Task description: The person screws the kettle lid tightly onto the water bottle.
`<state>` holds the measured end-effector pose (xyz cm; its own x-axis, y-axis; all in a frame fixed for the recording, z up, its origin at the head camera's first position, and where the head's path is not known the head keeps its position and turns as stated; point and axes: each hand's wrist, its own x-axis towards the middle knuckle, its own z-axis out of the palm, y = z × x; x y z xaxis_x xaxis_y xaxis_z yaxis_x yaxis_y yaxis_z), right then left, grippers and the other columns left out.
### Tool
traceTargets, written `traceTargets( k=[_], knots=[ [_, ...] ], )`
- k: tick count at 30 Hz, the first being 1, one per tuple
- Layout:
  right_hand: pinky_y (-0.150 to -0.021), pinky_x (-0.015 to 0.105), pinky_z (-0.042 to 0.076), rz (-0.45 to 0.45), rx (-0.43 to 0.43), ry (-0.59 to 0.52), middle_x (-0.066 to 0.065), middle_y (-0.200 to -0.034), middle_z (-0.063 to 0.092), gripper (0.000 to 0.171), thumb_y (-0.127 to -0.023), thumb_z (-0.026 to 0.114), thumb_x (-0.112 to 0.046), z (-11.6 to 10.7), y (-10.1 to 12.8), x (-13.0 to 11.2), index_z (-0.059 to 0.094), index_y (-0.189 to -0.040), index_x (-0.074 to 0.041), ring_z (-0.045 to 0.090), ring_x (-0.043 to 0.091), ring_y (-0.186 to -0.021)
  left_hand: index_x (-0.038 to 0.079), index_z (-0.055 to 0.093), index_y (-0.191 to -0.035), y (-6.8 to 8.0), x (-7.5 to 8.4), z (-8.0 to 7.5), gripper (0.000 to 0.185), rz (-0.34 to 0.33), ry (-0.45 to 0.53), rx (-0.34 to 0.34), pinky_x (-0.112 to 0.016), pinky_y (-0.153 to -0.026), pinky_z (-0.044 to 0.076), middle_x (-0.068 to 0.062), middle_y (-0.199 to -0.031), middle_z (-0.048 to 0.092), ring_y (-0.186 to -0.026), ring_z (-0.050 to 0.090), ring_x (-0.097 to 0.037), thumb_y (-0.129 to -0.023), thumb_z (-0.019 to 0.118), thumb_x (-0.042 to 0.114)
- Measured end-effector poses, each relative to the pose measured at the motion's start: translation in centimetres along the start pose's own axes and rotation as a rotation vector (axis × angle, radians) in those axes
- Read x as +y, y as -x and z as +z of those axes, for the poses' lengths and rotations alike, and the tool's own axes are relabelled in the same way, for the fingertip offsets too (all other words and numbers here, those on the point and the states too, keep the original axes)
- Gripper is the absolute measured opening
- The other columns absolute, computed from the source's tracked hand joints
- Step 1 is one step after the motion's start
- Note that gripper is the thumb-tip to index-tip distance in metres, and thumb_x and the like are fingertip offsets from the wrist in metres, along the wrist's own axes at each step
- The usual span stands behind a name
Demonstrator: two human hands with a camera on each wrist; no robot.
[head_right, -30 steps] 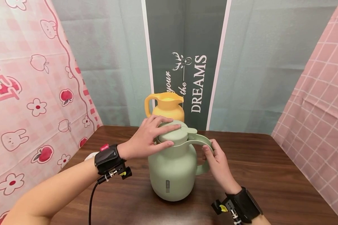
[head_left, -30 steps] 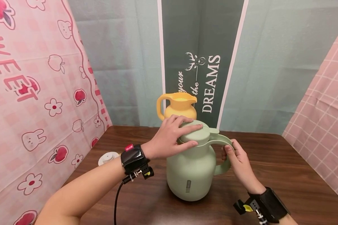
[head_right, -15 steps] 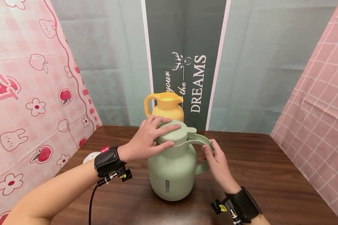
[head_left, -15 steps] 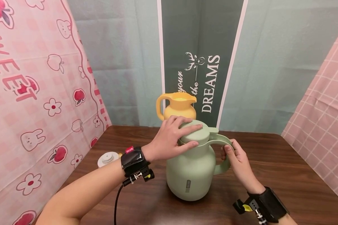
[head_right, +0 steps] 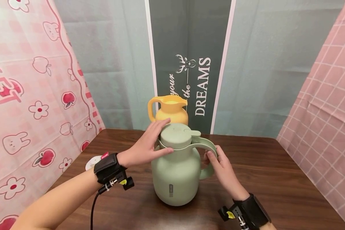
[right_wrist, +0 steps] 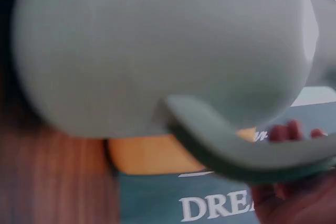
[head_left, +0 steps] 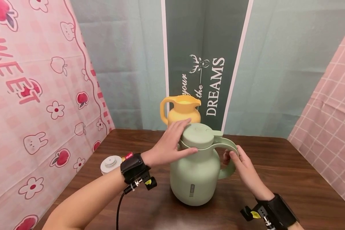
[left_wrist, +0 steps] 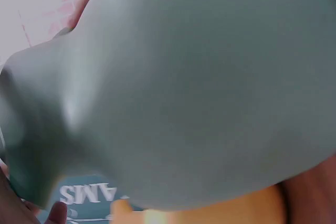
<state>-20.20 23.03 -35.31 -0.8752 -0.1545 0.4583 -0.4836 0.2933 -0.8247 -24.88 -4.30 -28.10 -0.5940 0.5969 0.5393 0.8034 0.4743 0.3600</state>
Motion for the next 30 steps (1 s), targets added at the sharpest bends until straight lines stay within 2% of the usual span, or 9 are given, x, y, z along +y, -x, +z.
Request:
traceTargets(
  k=[3,6,9,10,13,17,20,25,30],
  knots=[
    [-0.079,0.025,0.047,0.071,-0.093,0.005,0.022,-0.113,0.053,0.03,-0.104,0.034,-0.012,-0.2,0.9,0.8,0.035,-0.13,0.004,0.056,0.009,-0.1,0.019,0.001,-0.153,1.5,-0.7,0.5,0.104,-0.129,0.21,-0.01,-0.044,-0.107,0.03,0.001,-0.155,0.018,-0.139,0.018,-0.012,-0.081,0.071,0.048],
    [-0.085,0.027,0.046,0.127,-0.153,0.053,0.026,-0.13,0.047,0.046,-0.103,0.041,-0.012,-0.1,2.0,1.5,0.022,-0.142,0.0,0.05,0.018,-0.118,0.031,-0.016,-0.149,3.1,-1.5,1.3,0.115,-0.247,0.418,-0.005,-0.046,-0.107,0.027,0.004,-0.156,0.009,-0.141,0.013,-0.01,-0.079,0.074,0.046],
    [-0.091,0.042,0.045,0.15,-0.174,0.116,0.029,-0.137,0.042,0.063,-0.098,0.052,-0.012,0.4,3.0,2.0,0.013,-0.146,0.002,0.042,0.036,-0.125,0.03,-0.022,-0.147,4.9,-2.3,2.6,0.123,-0.348,0.529,-0.025,-0.047,-0.11,0.021,0.0,-0.157,0.008,-0.142,0.014,-0.015,-0.077,0.077,0.045],
    [-0.092,0.047,0.043,0.157,-0.173,0.137,0.029,-0.137,0.042,0.069,-0.096,0.056,-0.013,0.6,3.4,2.2,0.011,-0.146,0.002,0.041,0.041,-0.124,0.028,-0.022,-0.147,5.4,-2.5,3.0,0.124,-0.373,0.559,-0.041,-0.046,-0.11,0.021,-0.002,-0.157,0.009,-0.141,0.015,-0.017,-0.076,0.078,0.044],
    [-0.093,0.059,0.038,0.192,-0.186,0.152,0.032,-0.139,0.035,0.08,-0.091,0.065,-0.014,1.4,4.3,2.5,0.01,-0.146,0.004,0.041,0.046,-0.123,0.021,-0.021,-0.149,7.1,-3.0,4.4,0.124,-0.438,0.603,-0.089,-0.044,-0.108,0.027,-0.007,-0.157,0.01,-0.139,0.023,-0.022,-0.077,0.078,0.043],
    [-0.095,0.06,0.036,0.315,-0.247,0.122,0.032,-0.142,0.031,0.082,-0.088,0.068,-0.02,2.4,5.4,2.9,0.013,-0.144,0.002,0.038,0.047,-0.126,0.019,-0.017,-0.15,8.8,-3.2,5.7,0.124,-0.437,0.634,-0.122,-0.041,-0.103,0.034,-0.006,-0.157,0.007,-0.134,0.033,-0.022,-0.076,0.08,0.038],
    [-0.097,0.059,0.034,0.389,-0.276,0.098,0.029,-0.14,0.036,0.079,-0.088,0.069,-0.025,3.1,6.0,3.0,0.018,-0.142,0.0,0.035,0.047,-0.128,0.025,-0.015,-0.15,9.8,-3.3,6.5,0.127,-0.418,0.611,-0.124,-0.043,-0.103,0.034,0.0,-0.158,0.003,-0.135,0.031,-0.018,-0.072,0.084,0.034],
    [-0.099,0.057,0.034,0.456,-0.256,0.072,0.023,-0.139,0.038,0.077,-0.086,0.07,-0.03,4.2,6.3,3.1,0.022,-0.14,-0.004,0.035,0.044,-0.129,0.032,-0.011,-0.15,11.1,-3.5,7.9,0.129,-0.368,0.557,-0.084,-0.045,-0.099,0.038,0.005,-0.156,0.01,-0.136,0.027,-0.019,-0.067,0.087,0.034],
    [-0.099,0.054,0.036,0.492,-0.223,0.076,0.024,-0.141,0.036,0.08,-0.084,0.072,-0.034,5.0,6.2,3.1,0.023,-0.14,-0.003,0.036,0.043,-0.129,0.033,-0.006,-0.151,11.6,-3.8,9.0,0.127,-0.304,0.605,-0.028,-0.041,-0.099,0.04,0.005,-0.152,0.019,-0.136,0.028,-0.021,-0.066,0.088,0.031]
  ],
)
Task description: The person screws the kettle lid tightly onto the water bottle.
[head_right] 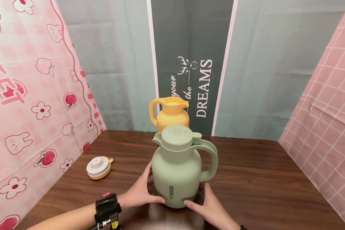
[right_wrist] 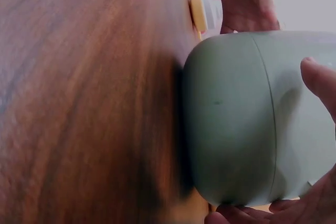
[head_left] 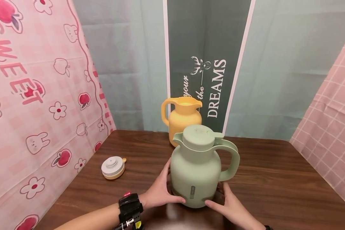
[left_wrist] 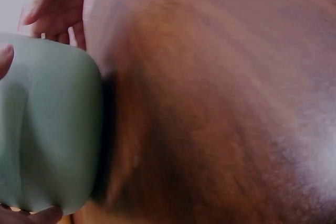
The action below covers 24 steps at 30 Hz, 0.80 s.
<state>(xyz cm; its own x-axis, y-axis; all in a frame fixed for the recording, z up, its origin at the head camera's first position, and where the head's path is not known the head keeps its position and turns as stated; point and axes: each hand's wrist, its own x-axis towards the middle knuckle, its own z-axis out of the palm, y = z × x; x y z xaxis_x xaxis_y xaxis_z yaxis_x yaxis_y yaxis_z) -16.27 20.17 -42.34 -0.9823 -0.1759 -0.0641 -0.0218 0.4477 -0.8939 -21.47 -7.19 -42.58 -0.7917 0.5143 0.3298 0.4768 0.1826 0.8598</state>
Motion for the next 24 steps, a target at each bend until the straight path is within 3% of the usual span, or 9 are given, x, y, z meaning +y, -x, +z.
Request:
traceTargets(
  k=[8,14,24],
  knots=[
    [-0.097,0.055,0.036,0.04,0.032,0.015,0.023,-0.14,0.035,0.08,-0.083,0.073,-0.036,0.3,-0.2,-0.4,0.024,-0.137,-0.004,0.037,0.044,-0.128,0.036,-0.001,-0.151,-0.5,-0.4,0.0,0.118,-0.017,0.034,-0.009,-0.041,-0.099,0.04,0.003,-0.149,0.023,-0.135,0.032,-0.022,-0.071,0.085,0.028],
    [-0.098,0.051,0.038,-0.011,0.075,0.051,0.022,-0.136,0.039,0.075,-0.082,0.075,-0.032,0.2,-0.2,-0.1,0.029,-0.133,-0.002,0.04,0.042,-0.126,0.038,-0.004,-0.15,-1.2,-0.7,0.3,0.121,-0.045,-0.013,-0.006,-0.043,-0.098,0.04,0.008,-0.152,0.019,-0.137,0.027,-0.02,-0.069,0.086,0.033],
    [-0.097,0.057,0.036,-0.027,0.087,0.065,0.025,-0.144,0.026,0.09,-0.085,0.073,-0.031,-0.7,-1.0,0.3,0.012,-0.144,-0.002,0.034,0.046,-0.129,0.037,-0.005,-0.15,-3.0,-0.7,1.4,0.122,-0.015,0.001,-0.016,-0.04,-0.099,0.039,0.01,-0.153,0.015,-0.136,0.029,-0.018,-0.069,0.086,0.03]
  ],
)
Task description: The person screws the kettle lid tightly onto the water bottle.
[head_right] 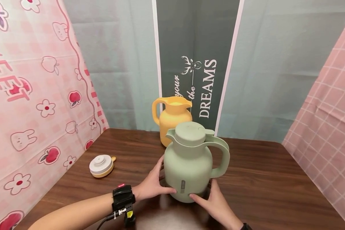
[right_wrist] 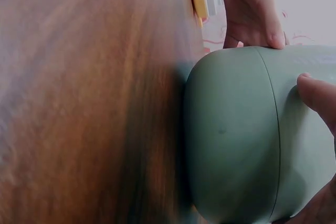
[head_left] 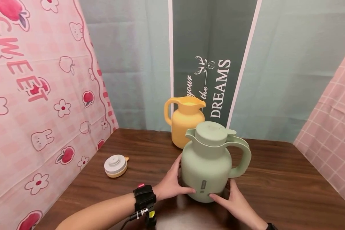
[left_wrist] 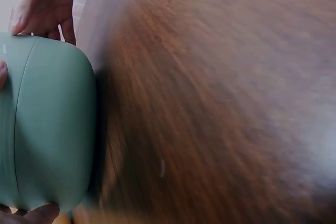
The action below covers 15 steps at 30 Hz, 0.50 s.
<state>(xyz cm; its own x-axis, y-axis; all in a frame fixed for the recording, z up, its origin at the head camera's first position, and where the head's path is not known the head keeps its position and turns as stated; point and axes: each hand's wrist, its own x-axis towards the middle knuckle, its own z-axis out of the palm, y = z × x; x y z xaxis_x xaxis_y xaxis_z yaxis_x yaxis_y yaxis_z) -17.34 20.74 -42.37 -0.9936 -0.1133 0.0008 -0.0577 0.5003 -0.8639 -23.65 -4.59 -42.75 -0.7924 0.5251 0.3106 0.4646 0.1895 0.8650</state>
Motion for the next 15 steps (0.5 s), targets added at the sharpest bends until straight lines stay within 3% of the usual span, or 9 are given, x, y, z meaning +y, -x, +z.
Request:
traceTargets(
  k=[7,11,15],
  knots=[
    [-0.098,0.056,0.035,-0.036,0.016,-0.004,0.025,-0.145,0.023,0.092,-0.084,0.073,-0.029,-0.6,-0.5,0.1,0.01,-0.144,-0.001,0.032,0.046,-0.13,0.038,-0.004,-0.15,-1.2,0.1,0.7,0.121,-0.038,-0.05,0.01,-0.034,-0.097,0.04,0.01,-0.152,0.017,-0.134,0.029,-0.013,-0.068,0.086,0.034],
    [-0.096,0.053,0.036,-0.081,0.055,0.023,0.024,-0.142,0.029,0.092,-0.081,0.076,-0.028,-0.7,-0.9,0.4,0.014,-0.142,0.0,0.037,0.041,-0.128,0.031,-0.001,-0.151,-1.7,1.1,0.9,0.12,-0.031,-0.068,0.022,-0.035,-0.097,0.041,0.005,-0.151,0.02,-0.133,0.03,-0.014,-0.069,0.086,0.031],
    [-0.097,0.052,0.034,-0.12,0.078,0.027,0.023,-0.141,0.03,0.095,-0.079,0.079,-0.029,-0.9,-1.2,0.6,0.013,-0.142,-0.001,0.036,0.038,-0.128,0.032,0.0,-0.151,-2.4,0.5,1.4,0.12,-0.03,-0.093,0.033,-0.036,-0.099,0.039,0.006,-0.15,0.021,-0.132,0.03,-0.012,-0.068,0.086,0.035]
  ],
)
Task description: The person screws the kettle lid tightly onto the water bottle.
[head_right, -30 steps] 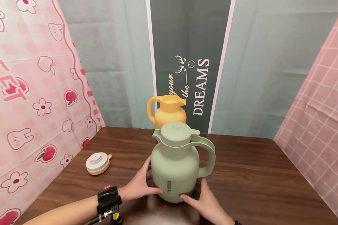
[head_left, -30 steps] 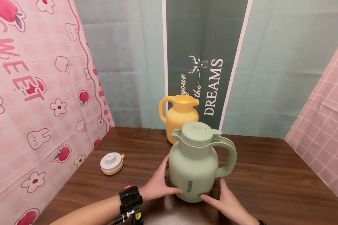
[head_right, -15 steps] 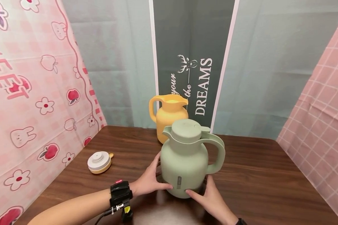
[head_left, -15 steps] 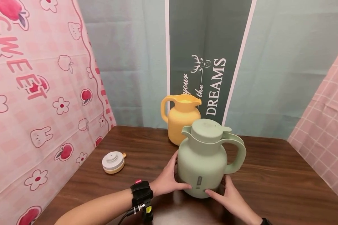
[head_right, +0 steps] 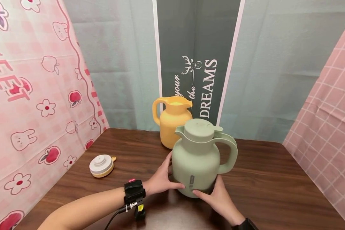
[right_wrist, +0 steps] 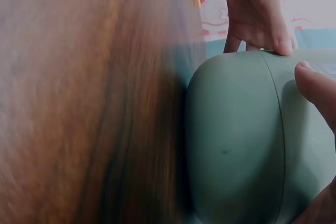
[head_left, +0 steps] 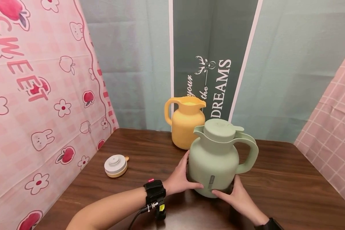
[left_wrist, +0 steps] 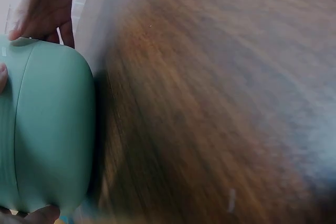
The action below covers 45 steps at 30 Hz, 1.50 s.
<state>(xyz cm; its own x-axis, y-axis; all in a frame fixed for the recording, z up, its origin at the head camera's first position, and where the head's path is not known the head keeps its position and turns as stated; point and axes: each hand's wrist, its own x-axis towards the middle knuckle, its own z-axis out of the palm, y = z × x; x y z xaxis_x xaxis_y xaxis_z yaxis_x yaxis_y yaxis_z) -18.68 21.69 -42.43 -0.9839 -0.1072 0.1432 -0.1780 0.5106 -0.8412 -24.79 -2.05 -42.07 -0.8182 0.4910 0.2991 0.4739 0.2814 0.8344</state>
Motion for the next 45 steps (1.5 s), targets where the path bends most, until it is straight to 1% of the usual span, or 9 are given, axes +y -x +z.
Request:
traceTargets(
  k=[4,9,16,19,28,32,40,43,45],
  knots=[
    [-0.098,0.055,0.033,0.01,-0.009,-0.018,0.022,-0.143,0.026,0.099,-0.079,0.079,-0.029,-0.4,-0.4,0.3,0.008,-0.144,-0.004,0.033,0.039,-0.129,0.036,0.0,-0.15,-0.9,-0.6,0.6,0.121,-0.011,-0.011,0.005,-0.035,-0.099,0.039,0.008,-0.148,0.023,-0.13,0.032,-0.01,-0.066,0.086,0.038],
    [-0.098,0.057,0.033,0.039,-0.007,-0.015,0.024,-0.143,0.023,0.1,-0.08,0.078,-0.027,-0.8,-0.9,0.9,0.004,-0.144,-0.003,0.032,0.042,-0.129,0.034,0.0,-0.15,-1.9,-0.9,1.1,0.121,-0.002,-0.032,0.011,-0.036,-0.103,0.036,0.008,-0.148,0.024,-0.13,0.032,-0.009,-0.065,0.087,0.038],
    [-0.097,0.055,0.033,0.005,0.038,-0.002,0.023,-0.14,0.028,0.099,-0.079,0.079,-0.025,-1.3,-1.7,1.6,0.008,-0.143,-0.002,0.036,0.039,-0.127,0.034,0.0,-0.151,-3.3,-1.1,1.7,0.124,-0.001,-0.035,0.013,-0.035,-0.106,0.031,0.01,-0.149,0.023,-0.133,0.029,-0.006,-0.064,0.088,0.038],
    [-0.097,0.055,0.033,0.012,0.047,0.011,0.023,-0.14,0.028,0.099,-0.079,0.079,-0.028,-1.5,-2.0,1.9,0.008,-0.143,-0.002,0.036,0.039,-0.127,0.034,-0.001,-0.151,-4.0,-1.2,1.8,0.124,0.001,-0.036,0.009,-0.036,-0.106,0.031,0.011,-0.15,0.022,-0.133,0.029,-0.006,-0.064,0.088,0.037],
    [-0.1,0.059,0.029,0.117,-0.005,-0.011,0.027,-0.144,0.014,0.108,-0.082,0.074,-0.039,-2.8,-2.9,2.6,-0.005,-0.146,-0.004,0.026,0.045,-0.13,0.026,-0.004,-0.152,-5.9,-1.7,2.4,0.125,0.006,-0.091,0.001,-0.036,-0.108,0.028,0.004,-0.155,0.014,-0.138,0.021,-0.009,-0.067,0.087,0.035],
    [-0.1,0.06,0.028,0.139,0.004,-0.007,0.027,-0.145,0.011,0.111,-0.082,0.071,-0.045,-3.2,-3.3,3.0,-0.009,-0.147,-0.004,0.025,0.047,-0.129,0.025,-0.006,-0.152,-7.0,-1.9,2.8,0.126,-0.009,-0.136,-0.003,-0.037,-0.108,0.027,0.001,-0.156,0.013,-0.139,0.02,-0.012,-0.067,0.085,0.039],
    [-0.102,0.06,0.025,0.159,0.016,-0.024,0.029,-0.148,0.008,0.115,-0.082,0.071,-0.048,-4.0,-4.0,3.8,-0.013,-0.148,-0.005,0.02,0.048,-0.132,0.027,-0.006,-0.152,-8.5,-2.3,3.4,0.126,-0.069,-0.211,0.004,-0.034,-0.105,0.032,-0.004,-0.149,0.027,-0.132,0.031,-0.012,-0.066,0.083,0.048],
    [-0.102,0.06,0.026,0.168,0.022,-0.018,0.029,-0.149,0.007,0.115,-0.081,0.071,-0.048,-4.3,-4.4,4.0,-0.013,-0.148,-0.007,0.02,0.048,-0.133,0.023,0.002,-0.154,-8.9,-2.3,3.6,0.124,-0.08,-0.226,0.029,-0.033,-0.102,0.036,-0.005,-0.144,0.033,-0.127,0.036,-0.013,-0.065,0.083,0.05],
    [-0.101,0.059,0.026,0.177,0.034,-0.005,0.029,-0.149,0.008,0.115,-0.081,0.071,-0.048,-4.5,-4.6,4.2,-0.012,-0.149,-0.007,0.02,0.048,-0.133,0.02,0.012,-0.154,-9.2,-2.2,3.9,0.119,-0.089,-0.226,0.055,-0.032,-0.099,0.039,-0.006,-0.14,0.037,-0.123,0.041,-0.014,-0.064,0.084,0.051]
  ],
)
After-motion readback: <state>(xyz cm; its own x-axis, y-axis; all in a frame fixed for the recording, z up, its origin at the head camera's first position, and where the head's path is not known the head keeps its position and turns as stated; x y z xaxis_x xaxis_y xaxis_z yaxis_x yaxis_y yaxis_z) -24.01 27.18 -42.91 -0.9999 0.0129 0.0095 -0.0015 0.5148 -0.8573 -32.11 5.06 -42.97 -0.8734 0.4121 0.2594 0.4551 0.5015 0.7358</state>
